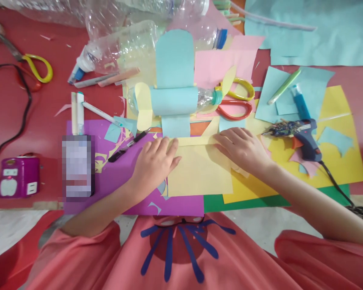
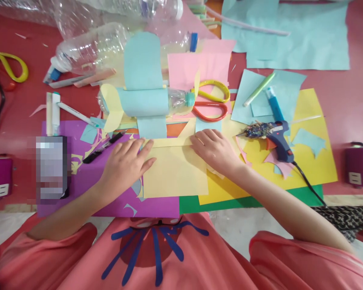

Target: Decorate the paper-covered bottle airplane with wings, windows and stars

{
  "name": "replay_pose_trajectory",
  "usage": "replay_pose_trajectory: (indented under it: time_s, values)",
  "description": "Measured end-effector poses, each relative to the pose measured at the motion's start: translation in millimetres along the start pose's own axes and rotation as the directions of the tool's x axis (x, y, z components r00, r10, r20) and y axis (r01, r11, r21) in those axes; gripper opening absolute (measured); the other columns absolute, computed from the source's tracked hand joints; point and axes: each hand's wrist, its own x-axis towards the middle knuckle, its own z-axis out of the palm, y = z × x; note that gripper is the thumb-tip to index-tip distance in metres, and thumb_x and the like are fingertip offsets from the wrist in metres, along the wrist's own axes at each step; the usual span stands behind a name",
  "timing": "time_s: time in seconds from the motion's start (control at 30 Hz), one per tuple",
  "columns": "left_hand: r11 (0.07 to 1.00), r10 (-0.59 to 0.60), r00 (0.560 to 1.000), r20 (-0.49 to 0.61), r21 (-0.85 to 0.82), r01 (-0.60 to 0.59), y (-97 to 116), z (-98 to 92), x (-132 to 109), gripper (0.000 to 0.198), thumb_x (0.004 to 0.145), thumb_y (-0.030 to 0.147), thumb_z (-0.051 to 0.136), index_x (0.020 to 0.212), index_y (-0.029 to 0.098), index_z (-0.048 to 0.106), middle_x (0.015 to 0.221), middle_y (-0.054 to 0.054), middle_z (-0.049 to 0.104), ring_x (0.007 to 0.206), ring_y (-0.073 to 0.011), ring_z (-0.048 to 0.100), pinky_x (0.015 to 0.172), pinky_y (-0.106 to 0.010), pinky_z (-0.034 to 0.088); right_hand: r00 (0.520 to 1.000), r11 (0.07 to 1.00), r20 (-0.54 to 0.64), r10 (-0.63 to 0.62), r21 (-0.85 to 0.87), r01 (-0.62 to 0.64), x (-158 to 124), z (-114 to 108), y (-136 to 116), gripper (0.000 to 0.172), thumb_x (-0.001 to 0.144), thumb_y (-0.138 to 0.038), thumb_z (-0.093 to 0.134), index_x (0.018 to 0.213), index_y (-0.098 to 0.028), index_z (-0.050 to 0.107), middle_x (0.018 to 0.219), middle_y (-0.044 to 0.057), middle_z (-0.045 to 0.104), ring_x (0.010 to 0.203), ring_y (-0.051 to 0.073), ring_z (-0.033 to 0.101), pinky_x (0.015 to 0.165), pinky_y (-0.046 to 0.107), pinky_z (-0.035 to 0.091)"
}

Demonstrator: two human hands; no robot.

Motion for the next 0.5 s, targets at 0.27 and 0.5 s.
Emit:
replay_pose_trajectory:
  time_s: [0.27, 0.5]
  values:
    - [0.988, 0.009, 0.982, 0.189, -0.154, 0.021, 3.3, -13.8, 27.3, 0.030, 0.103, 0.028, 0.047, 0.118, 0.012, 0.068, 0.093, -0.013, 0.071, 0.095, -0.0274, 0.068, 0.074, -0.034, 0.046, 0.981, 0.995, -0.189, -0.053, 0.073, 0.067, 14.8, -11.8, -4.5, 0.022, 0.093, -0.001, 0.055, 0.100, -0.021, 0.061, 0.081, 0.002, 0.071, 0.080, 0.016, 0.063, 0.071, 0.030, 0.047]
    - [0.663, -0.205, 0.937, 0.283, -0.664, 0.346, -15.5, 3.7, 29.1, 0.028, 0.099, 0.028, 0.042, 0.074, 0.021, 0.054, 0.060, 0.002, 0.049, 0.056, -0.0144, 0.048, 0.055, -0.028, 0.025, 0.964, 0.962, -0.168, 0.208, 0.214, -0.171, 25.8, -34.3, 20.1, 0.028, 0.101, -0.015, 0.048, 0.128, -0.022, 0.054, 0.120, 0.013, 0.073, 0.115, 0.025, 0.067, 0.093, 0.041, 0.054]
